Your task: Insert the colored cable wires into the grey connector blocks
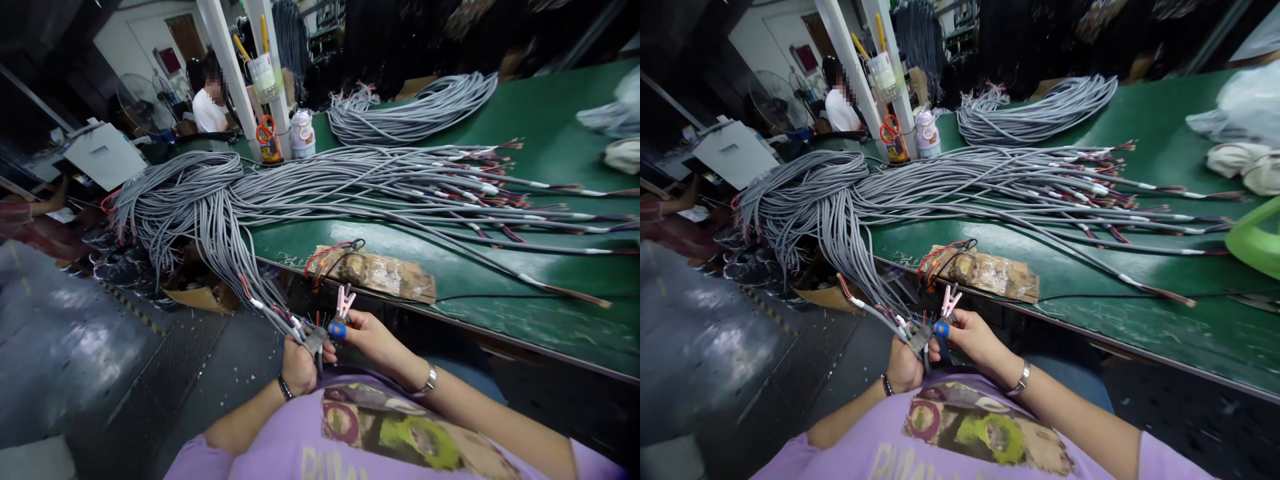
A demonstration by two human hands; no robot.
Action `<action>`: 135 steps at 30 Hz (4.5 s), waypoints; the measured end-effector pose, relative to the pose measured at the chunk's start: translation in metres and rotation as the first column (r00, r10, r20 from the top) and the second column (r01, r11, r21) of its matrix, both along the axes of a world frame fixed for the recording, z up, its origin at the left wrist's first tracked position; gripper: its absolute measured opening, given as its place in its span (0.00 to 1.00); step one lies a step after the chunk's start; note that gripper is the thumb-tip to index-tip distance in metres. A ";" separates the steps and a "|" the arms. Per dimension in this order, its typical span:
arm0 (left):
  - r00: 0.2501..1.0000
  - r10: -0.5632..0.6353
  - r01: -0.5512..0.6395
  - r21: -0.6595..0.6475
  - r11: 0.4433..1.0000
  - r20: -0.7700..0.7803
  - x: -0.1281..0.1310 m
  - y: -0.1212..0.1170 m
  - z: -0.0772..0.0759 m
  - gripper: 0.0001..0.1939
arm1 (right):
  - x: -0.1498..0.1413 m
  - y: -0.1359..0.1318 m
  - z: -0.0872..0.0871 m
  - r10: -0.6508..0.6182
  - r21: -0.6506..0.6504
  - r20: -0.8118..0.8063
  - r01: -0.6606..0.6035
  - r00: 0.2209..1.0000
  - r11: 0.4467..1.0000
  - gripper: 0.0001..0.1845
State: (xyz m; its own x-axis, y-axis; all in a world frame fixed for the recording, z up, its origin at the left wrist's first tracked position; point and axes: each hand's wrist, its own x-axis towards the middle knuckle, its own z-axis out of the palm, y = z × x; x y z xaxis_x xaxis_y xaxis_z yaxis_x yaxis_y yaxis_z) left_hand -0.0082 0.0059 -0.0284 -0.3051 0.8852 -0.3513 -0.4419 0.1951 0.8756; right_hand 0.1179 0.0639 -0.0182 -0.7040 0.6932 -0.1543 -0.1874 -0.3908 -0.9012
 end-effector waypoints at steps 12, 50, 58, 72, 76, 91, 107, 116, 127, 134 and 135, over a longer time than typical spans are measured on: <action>0.998 -0.033 0.030 0.050 0.998 0.053 -0.003 0.000 0.013 0.17 | 0.022 0.007 -0.008 -0.065 -0.113 -0.003 0.064 0.998 0.991 0.21; 0.970 -0.238 0.239 -0.004 0.971 0.050 0.013 0.010 0.026 0.17 | 0.000 0.022 -0.006 -0.308 -0.434 -0.270 0.170 0.912 0.885 0.21; 0.964 -0.263 0.263 -0.005 0.965 0.045 0.009 0.000 0.028 0.18 | 0.005 0.022 -0.007 -0.233 -0.452 -0.275 0.089 0.933 0.888 0.19; 0.969 -0.242 0.240 0.051 0.970 0.044 0.010 0.011 0.024 0.15 | 0.003 0.023 0.001 -0.298 -0.432 -0.210 0.185 0.931 0.883 0.20; 0.968 -0.246 0.244 0.045 0.969 0.050 0.011 0.016 0.021 0.15 | 0.001 0.024 0.002 -0.351 -0.420 -0.188 0.248 0.917 0.873 0.19; 0.965 -0.262 0.262 0.038 0.964 0.015 0.005 0.005 0.020 0.15 | 0.004 0.022 -0.002 -0.271 -0.491 -0.239 0.125 0.933 0.862 0.19; 0.989 -0.150 0.150 0.024 0.988 -0.006 0.015 0.009 0.030 0.16 | 0.005 0.024 0.002 -0.308 -0.419 -0.226 0.193 0.924 0.887 0.16; 0.984 -0.178 0.177 -0.025 0.984 -0.027 0.017 0.013 0.026 0.17 | 0.001 0.023 0.001 -0.355 -0.432 -0.242 0.228 0.903 0.873 0.16; 0.994 -0.103 0.104 0.062 0.993 -0.024 0.008 -0.004 0.025 0.17 | 0.006 0.022 0.006 -0.272 -0.434 -0.213 0.159 0.938 0.887 0.15; 0.998 -0.059 0.060 0.082 0.995 -0.017 0.014 0.003 0.028 0.18 | 0.009 0.020 0.002 -0.285 -0.365 -0.225 0.191 0.932 0.911 0.16; 0.998 -0.057 0.059 0.090 0.994 -0.017 0.016 0.004 0.028 0.18 | 0.008 0.019 0.001 -0.292 -0.356 -0.226 0.200 0.929 0.913 0.16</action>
